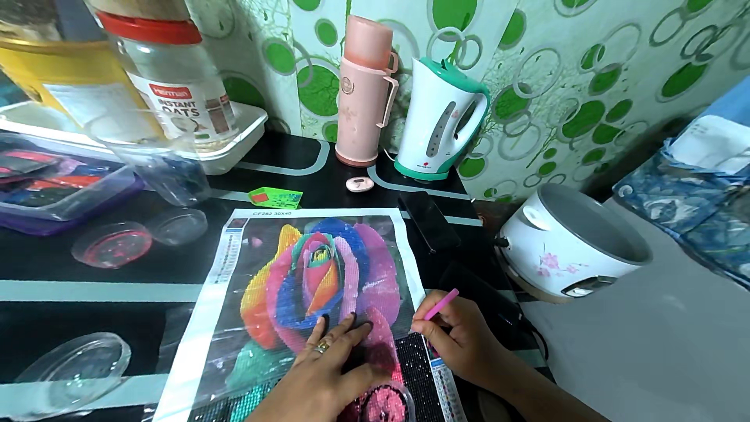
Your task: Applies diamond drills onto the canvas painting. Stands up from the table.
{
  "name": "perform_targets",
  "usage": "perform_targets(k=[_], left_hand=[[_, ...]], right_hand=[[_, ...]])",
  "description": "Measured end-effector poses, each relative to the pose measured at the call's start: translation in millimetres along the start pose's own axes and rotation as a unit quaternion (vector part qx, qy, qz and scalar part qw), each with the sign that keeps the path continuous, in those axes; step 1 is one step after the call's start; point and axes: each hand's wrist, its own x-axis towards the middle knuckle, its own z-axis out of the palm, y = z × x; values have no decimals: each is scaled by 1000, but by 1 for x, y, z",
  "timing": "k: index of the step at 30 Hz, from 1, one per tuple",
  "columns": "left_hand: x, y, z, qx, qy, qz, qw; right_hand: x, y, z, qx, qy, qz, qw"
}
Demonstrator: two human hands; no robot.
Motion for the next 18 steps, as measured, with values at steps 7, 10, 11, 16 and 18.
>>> perform_targets(k=[7, 10, 11, 16, 18], left_hand=[[0, 0, -1, -6, -5, -1, 1000], [0, 0, -1, -9, -3, -3, 1000], [0, 0, -1, -8, -2, -2, 1000], [-1, -2, -1, -32, -7, 8, 999], [-1, -3, -4, -43, -21, 13, 999]], right_hand=[[1, -1, 1, 30, 30, 2, 999], [3, -1, -1, 77, 47, 26, 996], [3, -1, -2, 93, 52, 41, 993], [6, -1, -7, 148, 67, 127, 979], [7, -1, -8, 158, 70, 145, 974]])
